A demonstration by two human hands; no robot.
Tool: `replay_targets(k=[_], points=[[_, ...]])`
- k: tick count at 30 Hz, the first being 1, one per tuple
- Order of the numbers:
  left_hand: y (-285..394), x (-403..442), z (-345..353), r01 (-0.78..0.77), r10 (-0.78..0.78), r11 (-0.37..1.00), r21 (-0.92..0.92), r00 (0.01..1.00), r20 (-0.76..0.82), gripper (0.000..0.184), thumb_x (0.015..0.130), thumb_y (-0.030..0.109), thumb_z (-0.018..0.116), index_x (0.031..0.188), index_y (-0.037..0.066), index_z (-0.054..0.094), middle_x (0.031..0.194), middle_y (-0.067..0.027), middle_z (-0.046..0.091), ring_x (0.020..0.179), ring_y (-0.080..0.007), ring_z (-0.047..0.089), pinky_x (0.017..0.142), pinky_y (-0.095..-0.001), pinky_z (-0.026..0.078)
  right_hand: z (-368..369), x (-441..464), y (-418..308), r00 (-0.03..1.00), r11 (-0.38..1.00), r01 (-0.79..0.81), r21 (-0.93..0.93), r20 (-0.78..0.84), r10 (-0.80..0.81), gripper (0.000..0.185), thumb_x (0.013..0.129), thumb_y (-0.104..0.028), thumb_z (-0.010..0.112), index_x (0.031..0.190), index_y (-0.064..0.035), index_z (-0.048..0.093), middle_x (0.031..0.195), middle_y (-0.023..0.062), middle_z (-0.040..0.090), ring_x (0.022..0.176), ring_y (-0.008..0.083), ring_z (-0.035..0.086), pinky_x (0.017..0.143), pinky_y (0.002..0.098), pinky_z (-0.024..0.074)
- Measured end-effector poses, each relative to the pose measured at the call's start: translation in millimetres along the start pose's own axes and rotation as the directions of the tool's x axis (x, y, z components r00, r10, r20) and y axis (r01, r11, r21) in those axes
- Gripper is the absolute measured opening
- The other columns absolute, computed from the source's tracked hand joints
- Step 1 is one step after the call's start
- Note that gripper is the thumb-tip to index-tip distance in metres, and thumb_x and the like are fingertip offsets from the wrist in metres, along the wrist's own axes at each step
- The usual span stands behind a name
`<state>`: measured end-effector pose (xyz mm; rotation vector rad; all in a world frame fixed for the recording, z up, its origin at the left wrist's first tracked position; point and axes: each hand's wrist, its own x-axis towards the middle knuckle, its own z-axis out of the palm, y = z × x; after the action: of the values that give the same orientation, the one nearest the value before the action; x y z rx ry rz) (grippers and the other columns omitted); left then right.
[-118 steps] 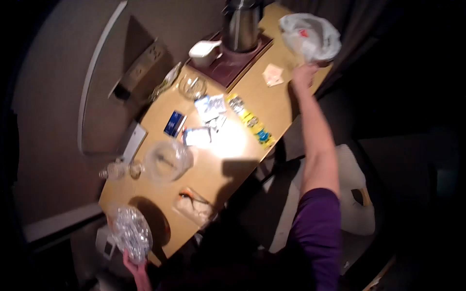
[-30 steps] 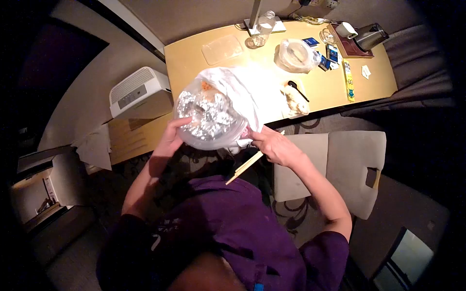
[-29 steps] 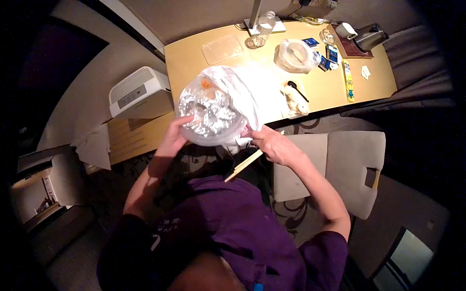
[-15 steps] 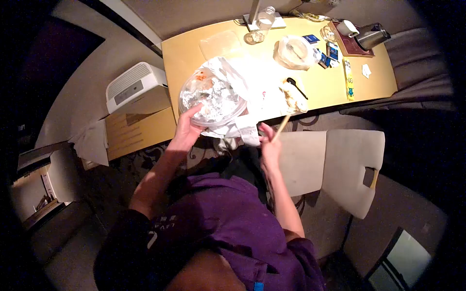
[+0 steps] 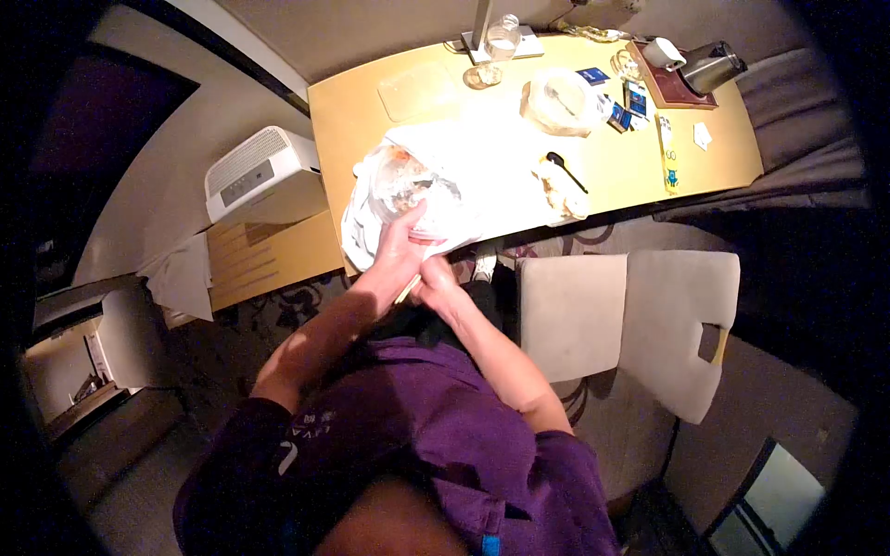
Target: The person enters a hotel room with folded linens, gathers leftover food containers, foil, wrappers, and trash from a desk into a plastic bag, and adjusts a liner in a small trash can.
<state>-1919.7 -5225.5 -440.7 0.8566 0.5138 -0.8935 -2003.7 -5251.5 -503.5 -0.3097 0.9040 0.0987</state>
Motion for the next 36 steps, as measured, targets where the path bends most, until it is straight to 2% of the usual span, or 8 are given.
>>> replay_targets(k=[4, 10, 14, 18, 21, 25, 30, 36], points=[[-8, 12, -7, -0.295, 0.291, 0.949, 0.108, 0.956, 0.044, 0.079, 0.082, 0.000, 0.077, 0.148, 0.007, 0.033, 0.132, -0.0180, 0.056, 0.117, -0.0325, 0.061, 0.086, -0.0461, 0.060, -22, -29, -6, 0.996, 0.998, -0.033, -0.056, -0.081, 0.028, 0.035, 0.102, -0.010, 0.038, 0.133, -0.0008, 0.052, 0.114, 0.0163, 0.065, 0.108, 0.0312, 0.067, 0.088, 0.0476, 0.0594], [16, 10, -24, -0.039, 0.073, 0.904, 0.426, 0.995, -0.062, 0.068, 0.087, 0.003, 0.074, 0.144, 0.002, 0.037, 0.133, -0.0154, 0.059, 0.124, -0.0304, 0.058, 0.099, -0.0491, 0.054, -62, -110, -49, 0.849, 0.903, 0.201, -0.379, -0.393, -0.354, 0.027, 0.104, -0.011, 0.041, 0.120, -0.0002, 0.059, 0.089, 0.0102, 0.066, 0.053, 0.0135, 0.051, 0.050, 0.0280, 0.0500], [35, -7, -38, 0.051, -0.032, 0.683, 0.728, 0.999, -0.040, 0.083, 0.084, 0.018, 0.079, 0.147, -0.002, 0.028, 0.132, -0.0218, 0.057, 0.117, -0.0300, 0.063, 0.098, -0.0443, 0.050, -10, -124, -91, 0.287, -0.054, 0.571, -0.819, 0.261, -0.922, 0.019, 0.095, 0.001, 0.052, 0.109, 0.0013, 0.063, 0.090, 0.0102, 0.066, 0.069, 0.0204, 0.064, 0.061, 0.0339, 0.0519], [72, -56, -36, -0.220, 0.238, 0.320, 0.922, 0.960, 0.147, 0.066, 0.089, 0.022, 0.073, 0.143, -0.001, 0.044, 0.133, -0.0198, 0.058, 0.122, -0.0292, 0.056, 0.104, -0.0430, 0.046, 52, -102, -127, 0.273, -0.493, 0.374, -0.785, 0.602, -0.751, 0.032, 0.078, 0.002, 0.063, 0.109, -0.0028, 0.064, 0.098, 0.0184, 0.064, 0.079, 0.0351, 0.066, 0.073, 0.0406, 0.0557], [83, -48, -50, -0.097, 0.742, -0.426, 0.900, 0.532, 0.409, 0.056, 0.085, 0.022, 0.074, 0.131, -0.002, 0.055, 0.120, -0.0209, 0.063, 0.106, -0.0326, 0.063, 0.085, -0.0458, 0.051, 67, -57, -137, 0.474, -0.620, 0.154, -0.770, 0.608, -0.637, 0.029, 0.079, -0.007, 0.066, 0.107, -0.0038, 0.065, 0.099, 0.0176, 0.065, 0.079, 0.0353, 0.067, 0.073, 0.0437, 0.0563], [93, 20, -108, -0.077, 0.256, 0.351, 0.933, 0.967, -0.016, 0.028, 0.087, 0.015, 0.067, 0.105, -0.004, 0.061, 0.091, -0.0173, 0.069, 0.075, -0.0265, 0.067, 0.071, -0.0401, 0.054, 49, -19, -164, 0.509, -0.678, 0.070, -0.731, 0.611, -0.606, 0.028, 0.082, -0.018, 0.067, 0.106, -0.0044, 0.066, 0.100, 0.0193, 0.066, 0.079, 0.0378, 0.068, 0.072, 0.0474, 0.0556], [132, -62, -26, -0.631, 0.504, 0.491, 0.601, 0.768, 0.395, 0.015, 0.094, 0.007, 0.061, 0.104, -0.004, 0.065, 0.084, -0.0015, 0.064, 0.073, -0.0077, 0.060, 0.067, -0.0229, 0.049, 40, -46, -243, 0.243, -0.259, 0.400, -0.879, 0.375, -0.895, 0.016, 0.089, -0.013, 0.063, 0.098, -0.0010, 0.067, 0.083, 0.0136, 0.068, 0.069, 0.0276, 0.065, 0.071, 0.0385, 0.0523], [168, 50, -90, -0.402, 0.416, 0.812, 0.423, 0.907, 0.064, 0.034, 0.091, 0.010, 0.068, 0.123, 0.000, 0.060, 0.097, -0.0080, 0.064, 0.087, -0.0191, 0.067, 0.079, -0.0303, 0.055, 49, -104, -270, 0.349, 0.175, 0.588, -0.790, 0.053, -0.936, 0.020, 0.089, -0.006, 0.069, 0.108, -0.0031, 0.065, 0.081, -0.0028, 0.054, 0.070, 0.0055, 0.046, 0.062, 0.0224, 0.0404]])
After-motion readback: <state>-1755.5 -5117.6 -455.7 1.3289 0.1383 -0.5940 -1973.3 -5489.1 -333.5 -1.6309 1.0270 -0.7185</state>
